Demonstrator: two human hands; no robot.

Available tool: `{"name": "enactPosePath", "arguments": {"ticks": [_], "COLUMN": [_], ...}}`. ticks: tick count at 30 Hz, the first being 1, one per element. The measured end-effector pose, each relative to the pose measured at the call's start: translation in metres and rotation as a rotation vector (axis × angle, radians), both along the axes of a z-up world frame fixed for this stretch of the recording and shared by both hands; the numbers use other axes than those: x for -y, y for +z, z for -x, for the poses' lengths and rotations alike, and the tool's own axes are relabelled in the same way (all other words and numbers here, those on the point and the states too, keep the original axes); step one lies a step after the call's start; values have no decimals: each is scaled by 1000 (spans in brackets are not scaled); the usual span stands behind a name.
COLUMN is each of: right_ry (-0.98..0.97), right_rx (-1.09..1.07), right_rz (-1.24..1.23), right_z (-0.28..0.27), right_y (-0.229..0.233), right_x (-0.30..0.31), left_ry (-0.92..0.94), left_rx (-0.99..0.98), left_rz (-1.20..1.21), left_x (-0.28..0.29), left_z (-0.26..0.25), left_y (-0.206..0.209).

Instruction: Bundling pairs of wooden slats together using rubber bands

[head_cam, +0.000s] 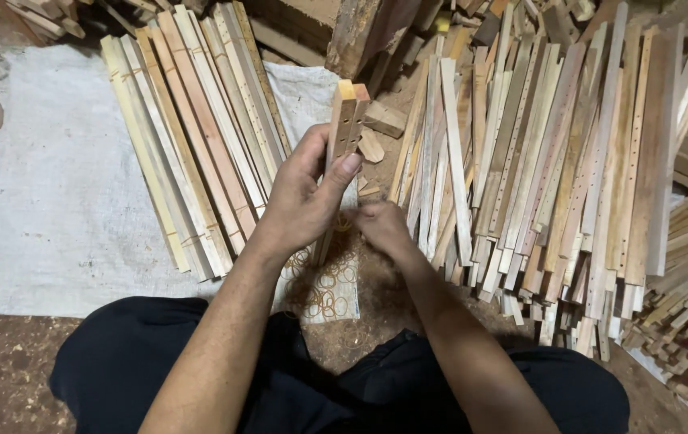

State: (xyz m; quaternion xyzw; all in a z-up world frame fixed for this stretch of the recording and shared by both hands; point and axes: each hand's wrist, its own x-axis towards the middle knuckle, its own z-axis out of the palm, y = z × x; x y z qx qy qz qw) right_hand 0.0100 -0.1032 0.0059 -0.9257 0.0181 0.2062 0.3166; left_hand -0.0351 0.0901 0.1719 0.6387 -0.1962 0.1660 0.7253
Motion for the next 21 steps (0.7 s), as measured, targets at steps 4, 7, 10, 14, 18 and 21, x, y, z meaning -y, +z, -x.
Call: {"name": "enactPosePath", "arguments": {"ticks": [4, 7, 10, 14, 18, 21], "right_ry": [28, 36, -40, -34, 4, 111], "right_rx": [52, 75, 54, 118, 288, 420], "right_rz": [-92, -180, -337, -558, -669, -675], "right_z": [4, -6, -11, -15, -23, -22], "right_y": [62, 50, 56, 86, 154, 202], "right_x": [-2, 8, 12, 19, 15, 15], "left_ry": [-5, 7, 19, 40, -22, -60], "left_rx": [-17, -29, -27, -52, -102, -142], "left_rz": [-33, -59, -70, -89, 41, 120], "left_x": [0, 1, -2, -2, 8, 12], "left_z": [8, 10, 9, 6, 1, 7], "left_y": [8, 9, 11, 6, 10, 22]}}
